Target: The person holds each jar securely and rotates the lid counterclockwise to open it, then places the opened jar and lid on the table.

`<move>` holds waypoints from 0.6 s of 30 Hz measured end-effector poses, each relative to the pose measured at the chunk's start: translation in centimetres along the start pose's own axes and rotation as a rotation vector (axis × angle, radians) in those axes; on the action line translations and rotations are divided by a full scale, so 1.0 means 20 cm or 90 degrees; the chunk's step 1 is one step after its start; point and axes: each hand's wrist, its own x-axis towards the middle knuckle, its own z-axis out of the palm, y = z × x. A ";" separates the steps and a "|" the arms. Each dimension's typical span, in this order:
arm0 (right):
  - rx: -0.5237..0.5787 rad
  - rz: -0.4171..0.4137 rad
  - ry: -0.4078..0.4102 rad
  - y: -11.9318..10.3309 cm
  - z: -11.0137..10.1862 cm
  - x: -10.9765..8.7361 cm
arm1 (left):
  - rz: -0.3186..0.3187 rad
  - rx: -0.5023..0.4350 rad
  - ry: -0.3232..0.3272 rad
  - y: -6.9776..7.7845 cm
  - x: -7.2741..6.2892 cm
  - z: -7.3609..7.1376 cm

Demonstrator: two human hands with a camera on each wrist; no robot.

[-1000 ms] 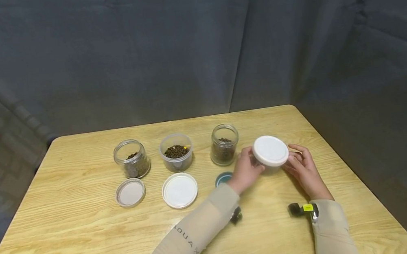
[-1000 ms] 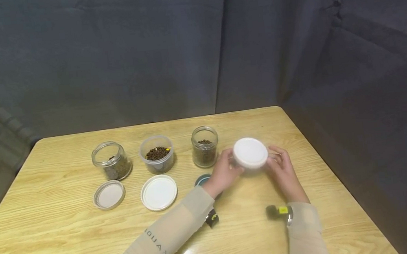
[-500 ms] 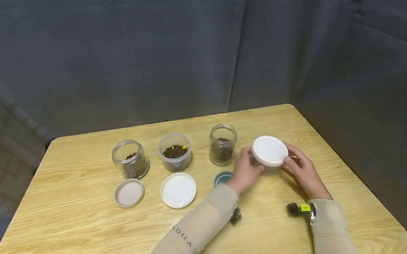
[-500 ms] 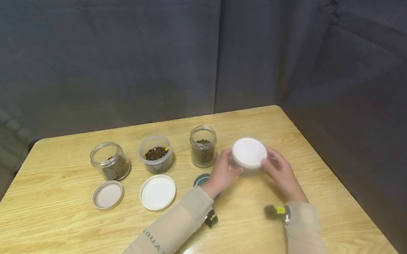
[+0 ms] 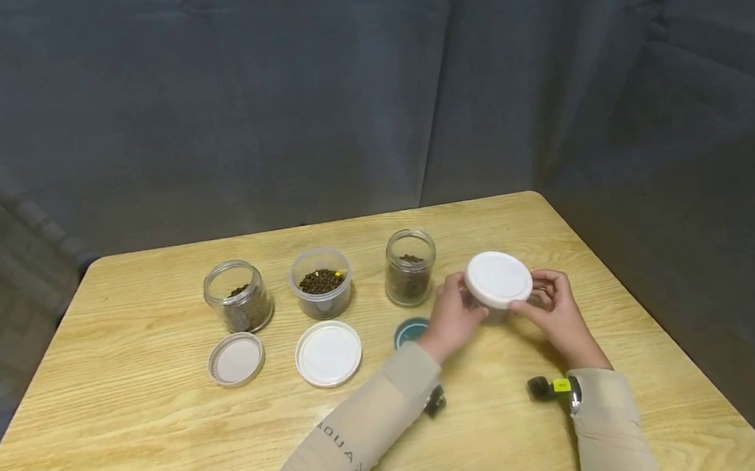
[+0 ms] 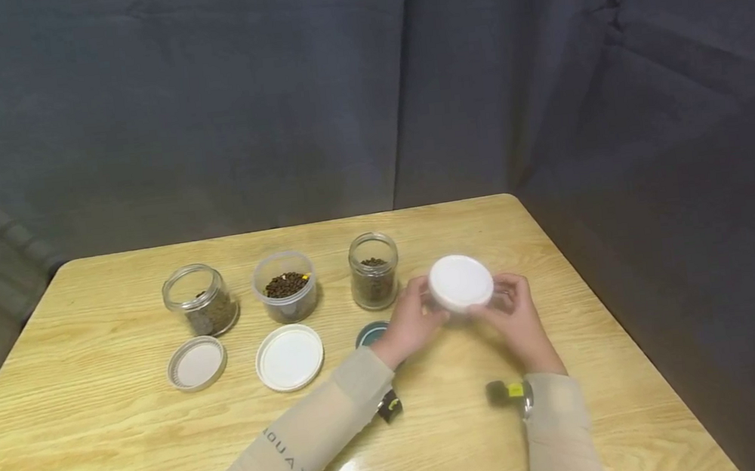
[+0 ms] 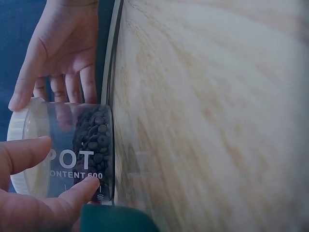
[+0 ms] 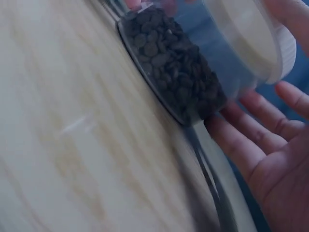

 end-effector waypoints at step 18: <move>0.215 -0.022 -0.050 0.03 -0.05 -0.01 | -0.011 -0.007 -0.015 0.03 -0.02 -0.02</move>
